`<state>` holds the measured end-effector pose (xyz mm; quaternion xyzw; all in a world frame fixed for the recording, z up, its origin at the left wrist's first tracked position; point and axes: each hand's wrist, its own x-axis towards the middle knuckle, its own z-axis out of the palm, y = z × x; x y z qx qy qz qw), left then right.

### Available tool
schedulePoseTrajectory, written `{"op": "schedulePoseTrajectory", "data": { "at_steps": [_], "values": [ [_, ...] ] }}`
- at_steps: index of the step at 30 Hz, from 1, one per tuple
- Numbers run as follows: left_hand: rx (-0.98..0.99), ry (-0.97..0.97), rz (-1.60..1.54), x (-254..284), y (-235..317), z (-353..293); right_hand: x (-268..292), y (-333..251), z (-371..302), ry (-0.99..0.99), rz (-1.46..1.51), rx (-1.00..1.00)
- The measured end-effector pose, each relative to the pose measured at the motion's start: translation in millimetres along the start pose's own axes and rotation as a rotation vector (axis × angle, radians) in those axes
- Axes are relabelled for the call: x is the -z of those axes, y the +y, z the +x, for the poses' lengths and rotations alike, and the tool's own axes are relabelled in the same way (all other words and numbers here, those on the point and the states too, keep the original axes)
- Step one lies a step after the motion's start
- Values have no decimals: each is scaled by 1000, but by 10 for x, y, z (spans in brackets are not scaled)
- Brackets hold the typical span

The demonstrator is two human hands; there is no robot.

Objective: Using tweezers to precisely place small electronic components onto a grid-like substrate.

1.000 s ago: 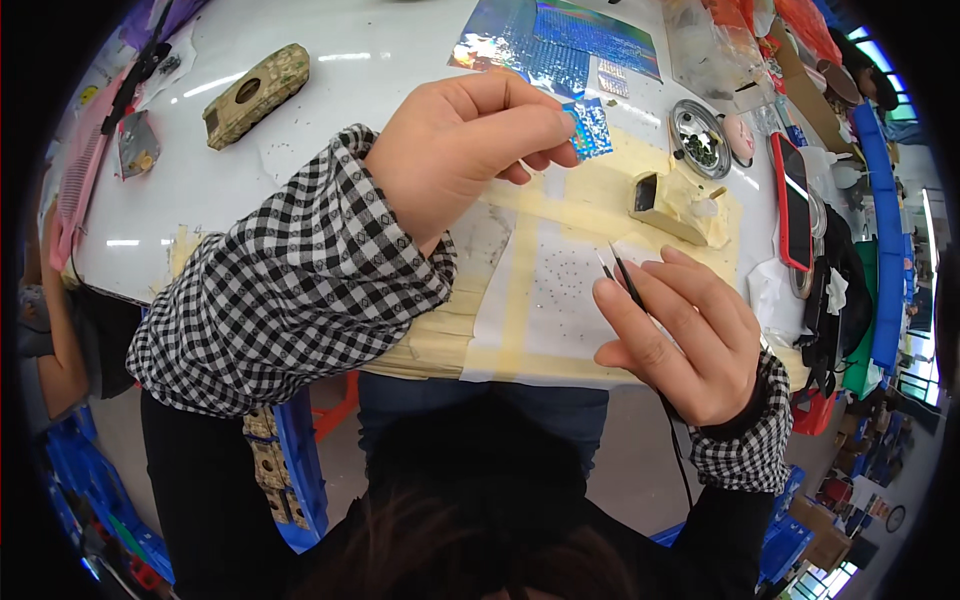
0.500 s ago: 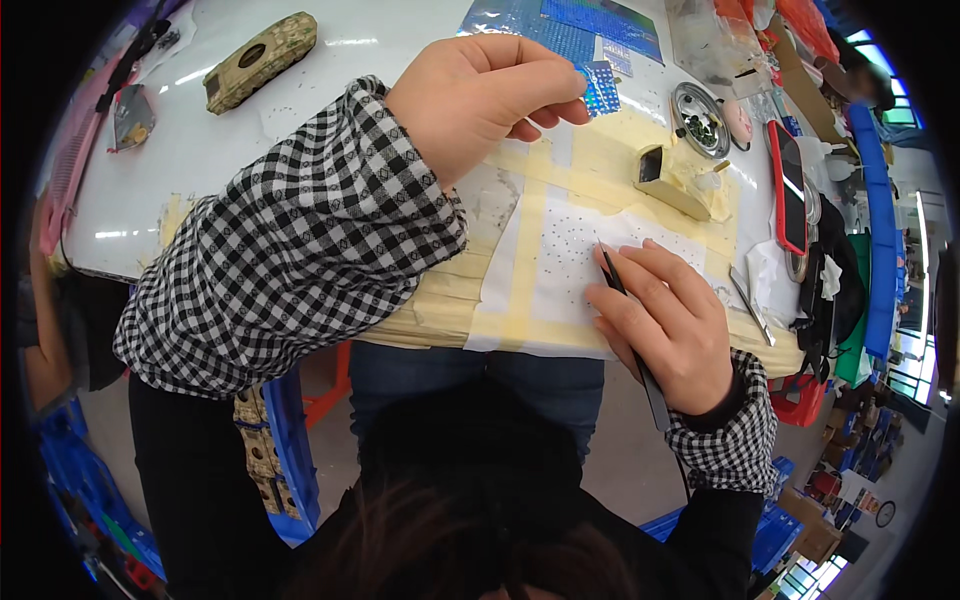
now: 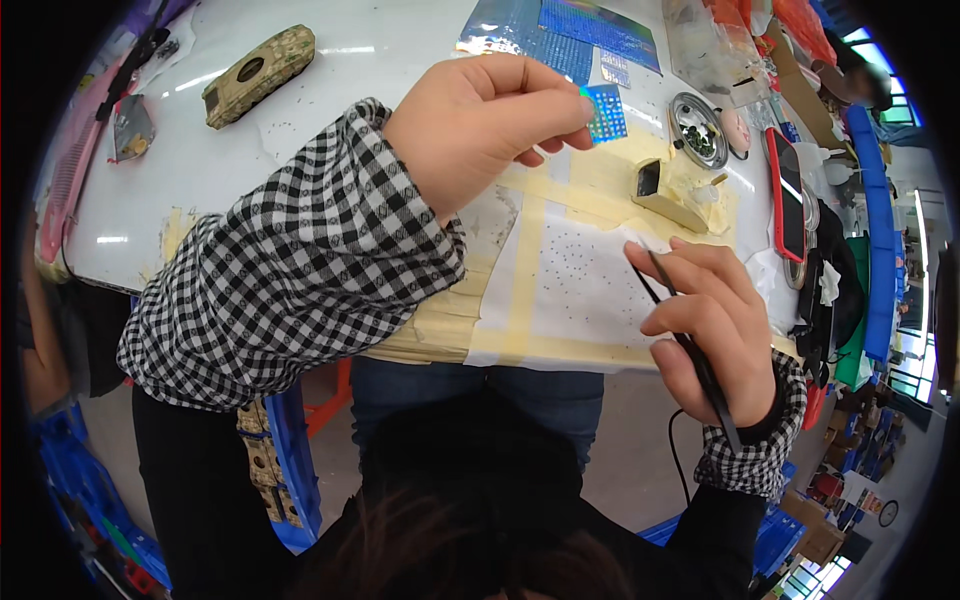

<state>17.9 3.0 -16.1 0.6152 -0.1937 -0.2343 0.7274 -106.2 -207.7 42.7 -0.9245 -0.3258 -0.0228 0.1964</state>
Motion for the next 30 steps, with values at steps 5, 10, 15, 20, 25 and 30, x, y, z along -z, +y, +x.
{"op": "schedulePoseTrajectory", "data": {
  "at_steps": [5,10,15,20,25,30],
  "values": [
    [42,-42,-39,-50,25,-21,204,-3,232,235,-5,90],
    [74,-53,-79,-68,97,-54,77,160,485,353,15,137],
    [117,-69,-77,-77,115,-57,-88,303,488,387,-43,114],
    [152,-54,-19,-71,98,-78,-117,325,474,354,-16,141],
    [129,-57,-24,-78,83,-65,-127,326,463,338,-16,136],
    [124,-70,-6,-68,99,-66,-139,324,470,352,-30,138]
  ]
}}
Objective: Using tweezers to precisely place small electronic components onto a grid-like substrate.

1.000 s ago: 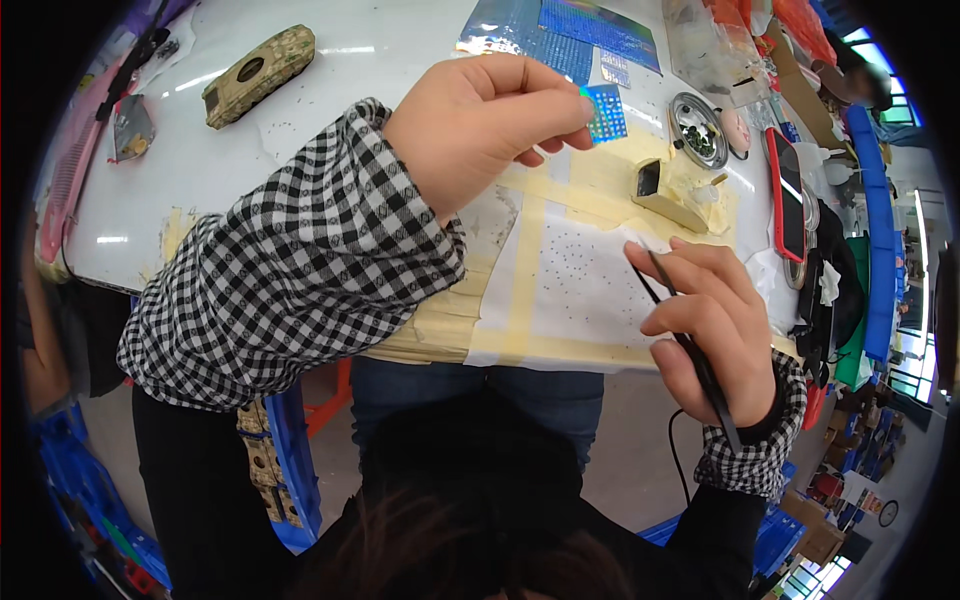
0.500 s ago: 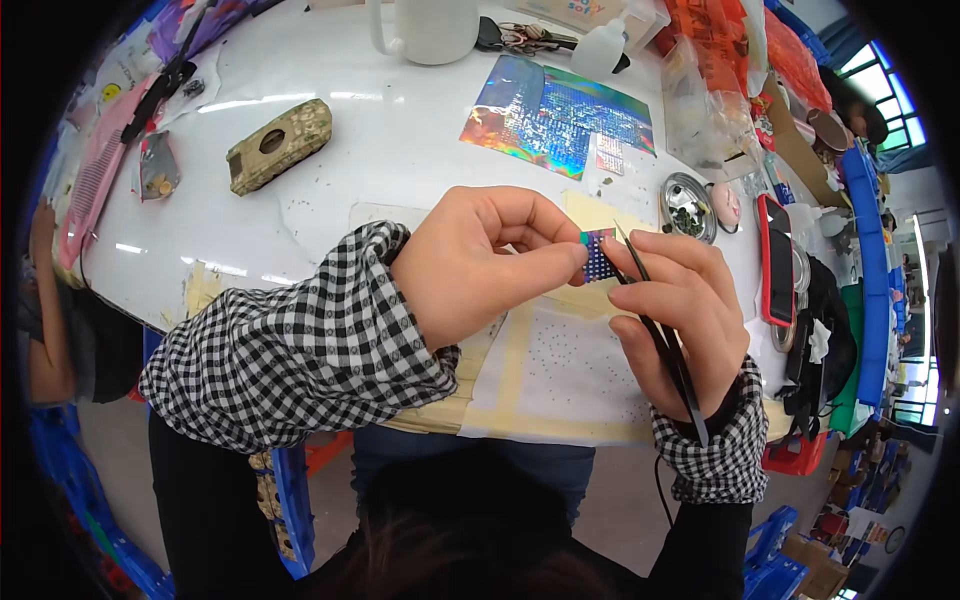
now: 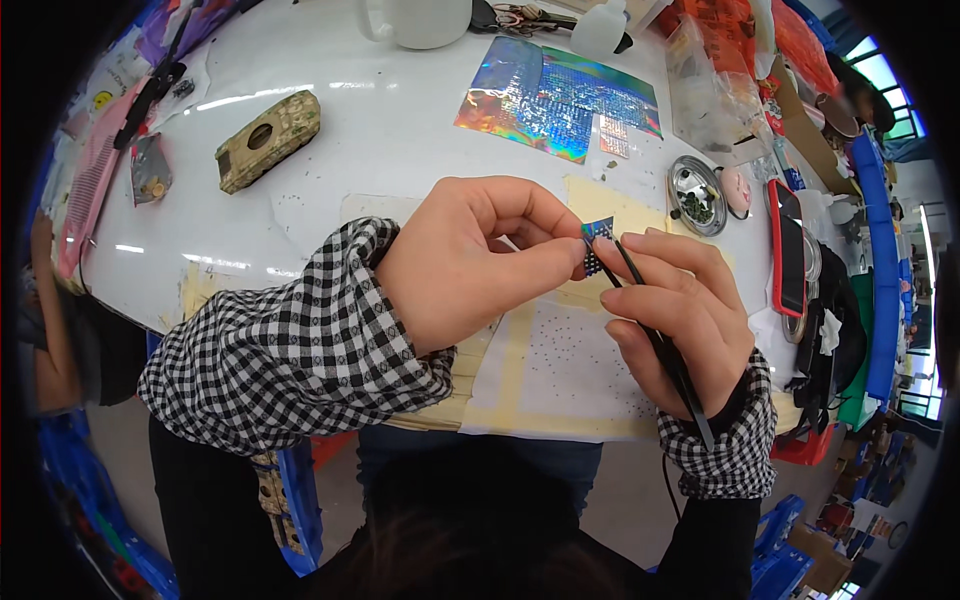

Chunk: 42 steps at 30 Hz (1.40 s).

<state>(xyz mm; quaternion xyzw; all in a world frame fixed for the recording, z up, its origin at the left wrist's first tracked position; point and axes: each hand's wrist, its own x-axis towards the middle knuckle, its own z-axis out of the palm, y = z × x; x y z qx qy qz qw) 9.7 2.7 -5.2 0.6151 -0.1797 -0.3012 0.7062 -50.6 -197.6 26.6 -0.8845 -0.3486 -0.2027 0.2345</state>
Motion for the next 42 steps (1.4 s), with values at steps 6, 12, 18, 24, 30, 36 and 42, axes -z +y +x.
{"op": "schedulePoseTrajectory", "data": {
  "at_steps": [6,12,18,24,30,36,42],
  "values": [
    [-4,14,3,1,4,-2,-9,3,6,3,-7,14],
    [-13,10,12,-4,-5,-2,-6,-7,-4,10,-14,12],
    [-9,15,17,-4,-13,-3,-28,9,-8,11,-6,18],
    [-15,44,42,-23,-22,-14,-55,17,-17,6,-15,24],
    [8,32,-7,-19,-20,-15,-68,1,-11,20,-33,39],
    [7,11,-100,-20,-27,-7,-83,4,-27,39,-56,50],
    [25,39,-79,-6,-20,-5,-98,8,-23,41,-139,111]
  ]
}}
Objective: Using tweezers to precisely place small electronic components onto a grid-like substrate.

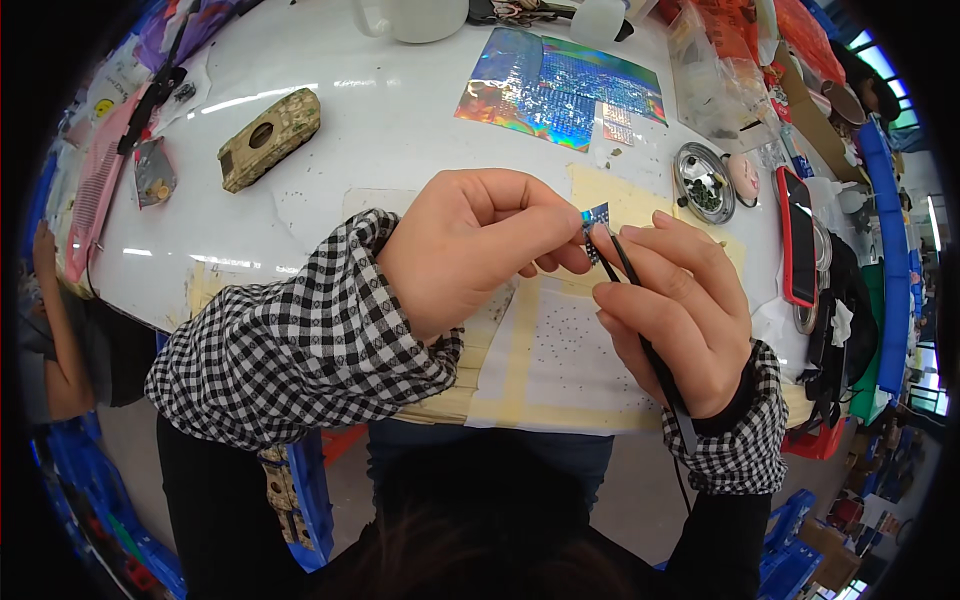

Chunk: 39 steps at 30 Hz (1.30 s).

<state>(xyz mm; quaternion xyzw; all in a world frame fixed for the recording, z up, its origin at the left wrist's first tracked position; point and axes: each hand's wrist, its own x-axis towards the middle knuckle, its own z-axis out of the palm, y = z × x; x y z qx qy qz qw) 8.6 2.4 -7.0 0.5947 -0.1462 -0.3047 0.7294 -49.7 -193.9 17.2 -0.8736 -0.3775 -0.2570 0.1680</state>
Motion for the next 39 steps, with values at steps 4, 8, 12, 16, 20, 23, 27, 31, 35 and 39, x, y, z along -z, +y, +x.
{"op": "schedulePoseTrajectory", "data": {
  "at_steps": [4,8,12,16,20,23,27,31,35,39],
  "values": [
    [15,-10,-23,5,-3,4,12,-7,-15,-15,-44,15],
    [36,-13,-55,-5,-1,0,21,-18,-14,-12,-49,16],
    [33,-8,-48,-4,6,3,4,-2,-18,1,-40,21],
    [-30,-8,-23,-2,-14,2,38,-32,-5,-36,14,-15],
    [-51,-8,-19,-5,-13,1,65,-39,-7,-76,31,-33],
    [-54,-11,-19,-1,-13,2,50,-34,-14,-60,39,-32],
    [-81,-1,8,-16,-10,3,57,-35,-19,-67,38,-35],
    [-93,14,54,-24,7,-18,55,-39,-8,-71,51,-42],
    [-96,20,55,-30,-1,-21,65,-46,4,-73,68,-54],
    [-108,25,45,-37,-17,-22,77,-45,11,-87,85,-59]
  ]
}}
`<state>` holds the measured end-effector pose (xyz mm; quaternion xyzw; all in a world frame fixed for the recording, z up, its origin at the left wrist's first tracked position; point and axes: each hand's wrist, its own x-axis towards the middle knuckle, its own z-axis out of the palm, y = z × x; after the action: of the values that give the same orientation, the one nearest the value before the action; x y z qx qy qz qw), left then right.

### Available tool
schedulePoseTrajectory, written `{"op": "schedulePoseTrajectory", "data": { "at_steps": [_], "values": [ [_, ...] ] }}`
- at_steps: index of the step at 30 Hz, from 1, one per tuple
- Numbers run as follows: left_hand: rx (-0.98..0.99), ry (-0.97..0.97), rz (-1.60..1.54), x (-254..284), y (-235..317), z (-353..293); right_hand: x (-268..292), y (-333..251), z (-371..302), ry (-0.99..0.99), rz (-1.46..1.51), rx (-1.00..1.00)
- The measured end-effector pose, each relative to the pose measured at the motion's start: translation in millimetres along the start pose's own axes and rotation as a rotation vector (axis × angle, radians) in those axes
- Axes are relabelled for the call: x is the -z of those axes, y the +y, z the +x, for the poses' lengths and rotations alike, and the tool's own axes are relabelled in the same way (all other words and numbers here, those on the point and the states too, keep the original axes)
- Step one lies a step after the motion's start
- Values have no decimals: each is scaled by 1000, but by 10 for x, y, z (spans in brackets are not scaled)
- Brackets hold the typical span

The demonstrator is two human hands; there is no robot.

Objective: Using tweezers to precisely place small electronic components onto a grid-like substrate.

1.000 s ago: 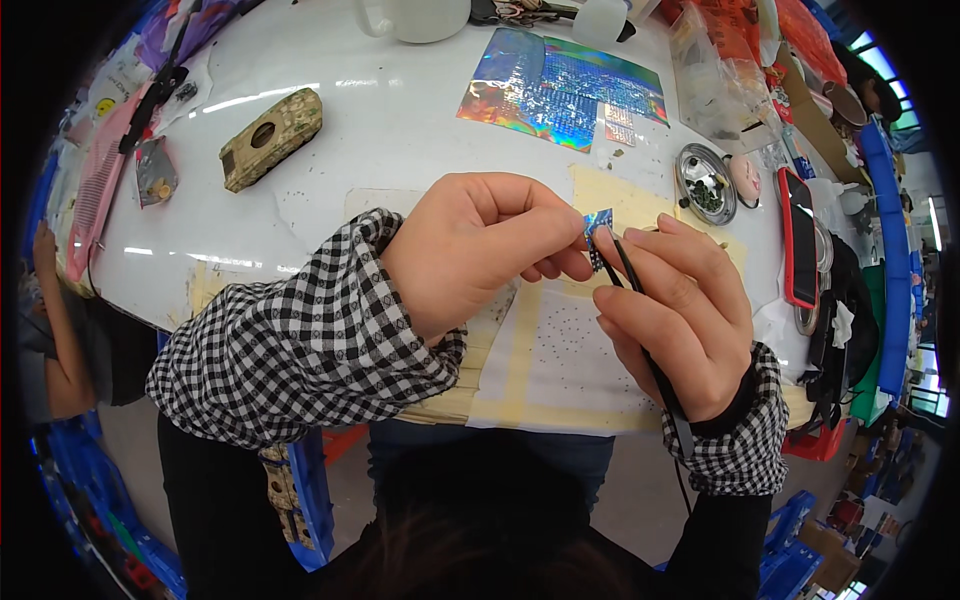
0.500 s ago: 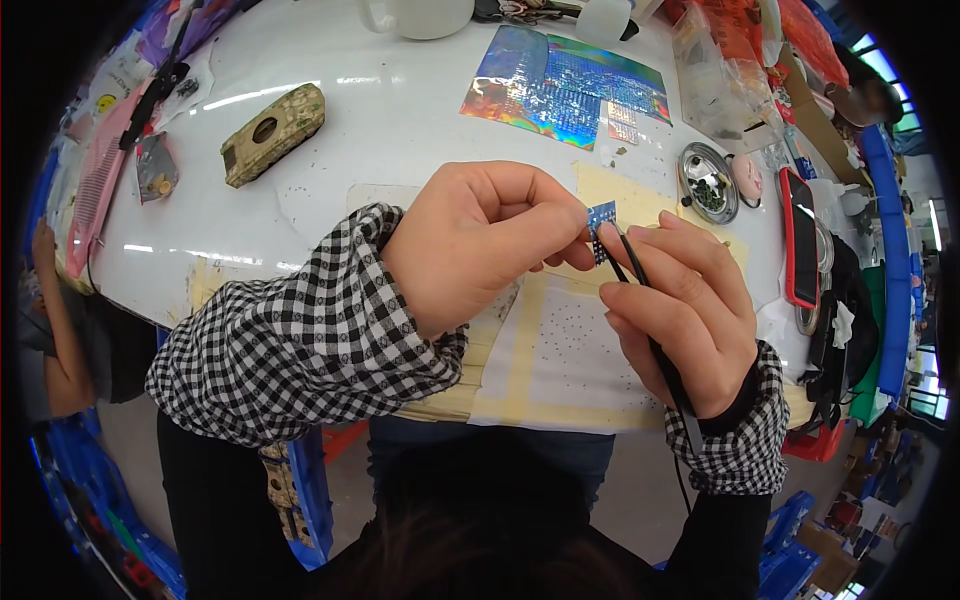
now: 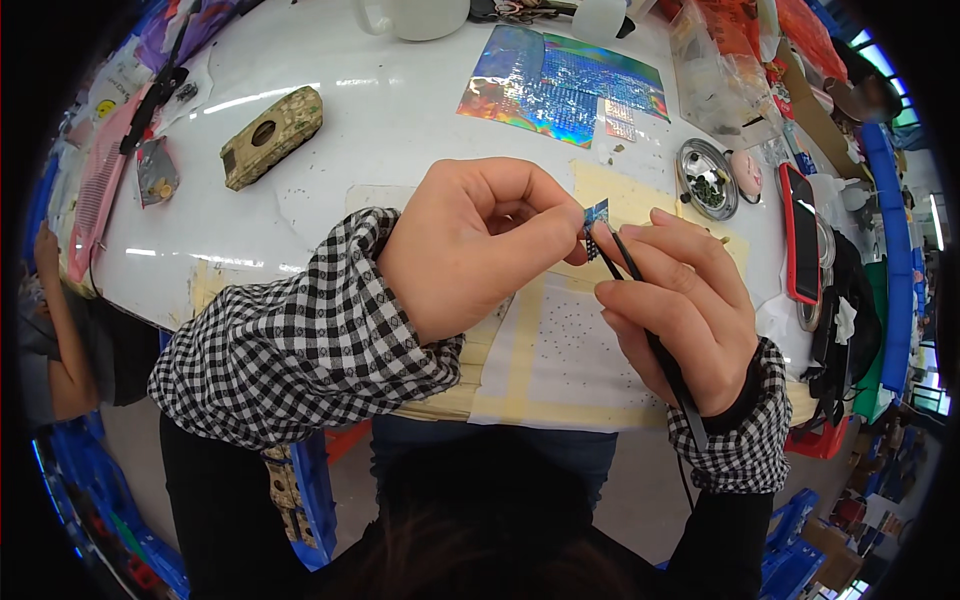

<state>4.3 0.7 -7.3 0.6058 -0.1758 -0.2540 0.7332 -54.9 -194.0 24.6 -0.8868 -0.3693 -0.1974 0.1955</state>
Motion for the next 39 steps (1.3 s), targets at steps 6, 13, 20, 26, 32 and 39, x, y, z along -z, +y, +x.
{"op": "schedulePoseTrajectory", "data": {
  "at_steps": [6,13,20,26,32,39],
  "values": [
    [-31,-1,47,6,-14,4,-3,15,-18,-8,21,6],
    [3,-12,33,8,34,5,23,20,-28,1,68,-17],
    [-3,-17,50,11,45,11,-14,29,-10,92,71,-20],
    [-16,-17,55,15,35,7,-15,24,-3,102,70,-19],
    [-19,-20,29,5,26,11,-17,23,-5,88,65,-14],
    [-46,-18,46,0,18,8,-31,25,-1,98,56,-5]
  ]
}}
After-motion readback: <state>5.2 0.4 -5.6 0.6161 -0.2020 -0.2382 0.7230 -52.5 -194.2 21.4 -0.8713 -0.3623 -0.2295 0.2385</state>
